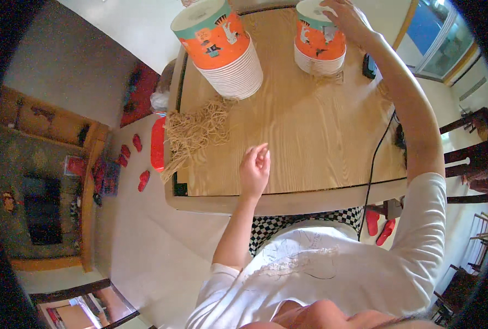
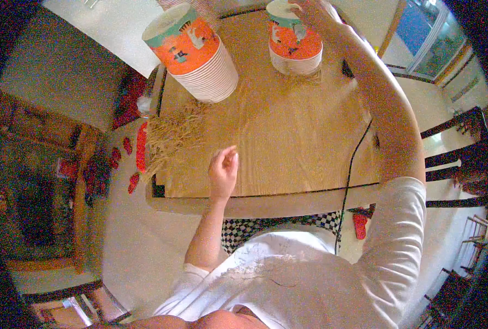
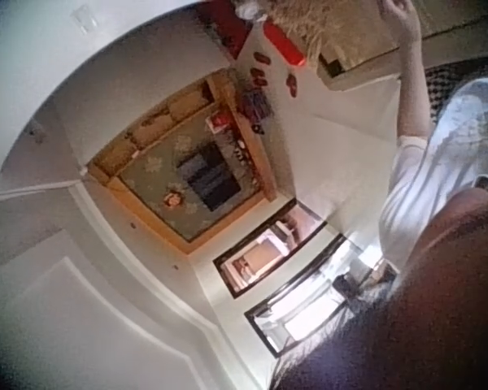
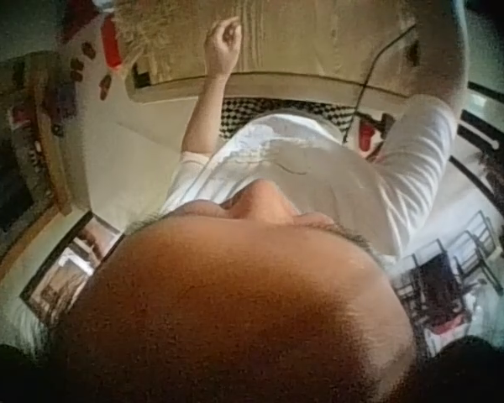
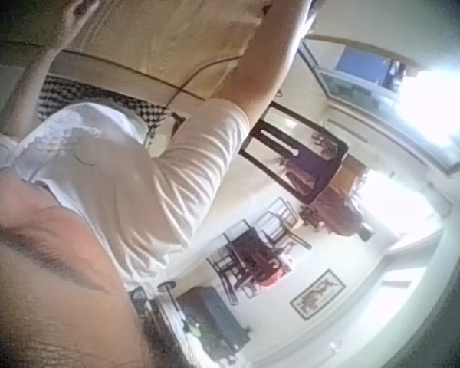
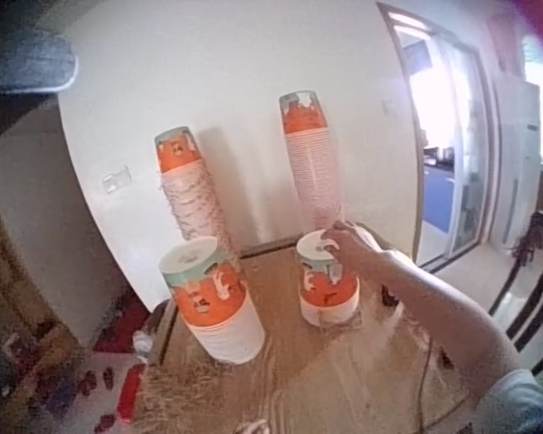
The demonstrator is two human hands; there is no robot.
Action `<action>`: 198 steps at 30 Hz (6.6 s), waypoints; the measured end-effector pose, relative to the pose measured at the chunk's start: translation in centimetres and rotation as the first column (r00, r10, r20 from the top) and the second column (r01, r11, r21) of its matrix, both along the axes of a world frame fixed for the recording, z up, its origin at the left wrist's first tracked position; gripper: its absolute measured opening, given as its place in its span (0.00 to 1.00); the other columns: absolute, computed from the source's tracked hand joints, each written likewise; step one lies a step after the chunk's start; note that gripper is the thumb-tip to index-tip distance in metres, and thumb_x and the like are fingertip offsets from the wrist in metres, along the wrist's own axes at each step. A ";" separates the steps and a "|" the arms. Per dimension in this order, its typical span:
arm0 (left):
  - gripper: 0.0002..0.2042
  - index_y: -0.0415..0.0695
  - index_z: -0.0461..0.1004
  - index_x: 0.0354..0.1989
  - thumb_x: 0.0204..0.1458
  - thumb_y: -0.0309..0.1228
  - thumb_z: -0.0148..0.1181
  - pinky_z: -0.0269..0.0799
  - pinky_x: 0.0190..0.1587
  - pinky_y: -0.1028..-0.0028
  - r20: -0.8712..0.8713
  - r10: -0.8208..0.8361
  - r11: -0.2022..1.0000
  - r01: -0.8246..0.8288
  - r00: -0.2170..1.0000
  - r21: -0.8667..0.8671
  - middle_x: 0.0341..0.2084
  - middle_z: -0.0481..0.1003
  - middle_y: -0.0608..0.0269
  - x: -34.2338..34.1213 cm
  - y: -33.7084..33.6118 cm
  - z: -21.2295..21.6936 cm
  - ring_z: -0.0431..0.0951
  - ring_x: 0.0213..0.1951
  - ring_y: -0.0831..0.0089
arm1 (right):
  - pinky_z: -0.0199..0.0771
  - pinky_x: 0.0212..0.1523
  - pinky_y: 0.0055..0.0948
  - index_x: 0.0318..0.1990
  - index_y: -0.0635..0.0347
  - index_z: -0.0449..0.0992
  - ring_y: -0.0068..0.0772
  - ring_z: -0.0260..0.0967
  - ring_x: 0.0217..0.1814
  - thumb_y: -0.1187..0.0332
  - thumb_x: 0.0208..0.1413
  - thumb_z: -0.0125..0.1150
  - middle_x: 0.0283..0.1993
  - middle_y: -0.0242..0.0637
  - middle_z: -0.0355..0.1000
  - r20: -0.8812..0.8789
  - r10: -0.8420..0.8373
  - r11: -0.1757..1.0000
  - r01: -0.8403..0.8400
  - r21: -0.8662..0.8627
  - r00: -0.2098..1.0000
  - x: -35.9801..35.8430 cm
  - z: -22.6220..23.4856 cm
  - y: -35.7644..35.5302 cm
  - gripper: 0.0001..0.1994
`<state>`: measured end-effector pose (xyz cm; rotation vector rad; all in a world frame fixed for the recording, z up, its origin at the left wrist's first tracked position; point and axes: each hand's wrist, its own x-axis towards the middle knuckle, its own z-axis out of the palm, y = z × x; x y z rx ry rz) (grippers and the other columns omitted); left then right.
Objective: Manually attaching string handles to large paper buckets.
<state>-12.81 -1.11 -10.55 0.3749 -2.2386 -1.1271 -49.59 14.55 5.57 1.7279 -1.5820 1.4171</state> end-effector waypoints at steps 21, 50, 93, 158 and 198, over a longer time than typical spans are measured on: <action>0.08 0.42 0.71 0.32 0.42 0.25 0.61 0.69 0.27 0.69 -0.168 0.019 0.999 -0.024 0.986 -0.026 0.25 0.72 0.58 -28.7 1.9 -2.7 0.74 0.24 0.66 | 0.69 0.43 0.40 0.39 0.55 0.73 0.45 0.67 0.42 0.60 0.57 0.41 0.38 0.41 0.68 -0.563 -0.565 0.473 0.795 0.379 0.604 -3.0 -1.5 -1.8 0.14; 0.18 0.41 0.67 0.35 0.37 0.33 0.66 0.68 0.31 0.66 -0.220 0.141 0.985 -0.115 0.965 0.126 0.28 0.71 0.58 -28.9 6.5 -3.3 0.72 0.29 0.64 | 0.60 0.54 0.36 0.44 0.58 0.70 0.43 0.62 0.51 0.66 0.55 0.41 0.44 0.43 0.68 -0.784 -0.423 0.534 0.824 0.189 0.454 -4.2 -1.8 -0.7 0.14; 0.04 0.41 0.72 0.26 0.41 0.25 0.60 0.69 0.26 0.68 -0.260 0.182 0.982 -0.162 0.948 0.097 0.22 0.71 0.56 -28.9 4.7 -1.7 0.72 0.22 0.63 | 0.62 0.51 0.38 0.46 0.54 0.70 0.46 0.64 0.46 0.61 0.58 0.39 0.42 0.42 0.68 -0.448 -0.603 0.513 0.751 0.416 0.661 -3.9 -1.9 -1.5 0.15; 0.17 0.46 0.74 0.38 0.35 0.21 0.56 0.71 0.40 0.69 -0.358 -0.025 0.933 -0.107 0.933 -0.344 0.34 0.72 0.66 -26.6 2.2 -2.2 0.71 0.37 0.64 | 0.69 0.45 0.28 0.32 0.64 0.67 0.30 0.70 0.46 0.70 0.51 0.57 0.40 0.38 0.72 -0.005 -0.425 0.799 0.378 0.469 0.905 -0.4 -1.3 -1.9 0.07; 0.06 0.41 0.71 0.27 0.40 0.26 0.59 0.68 0.34 0.64 -0.250 0.088 0.996 -0.084 0.964 0.027 0.24 0.72 0.56 -28.5 3.6 -2.1 0.72 0.29 0.58 | 0.70 0.39 0.32 0.33 0.63 0.69 0.38 0.71 0.38 0.69 0.50 0.57 0.36 0.40 0.73 -0.141 -0.514 0.729 0.517 0.449 0.846 0.6 -0.7 -2.2 0.08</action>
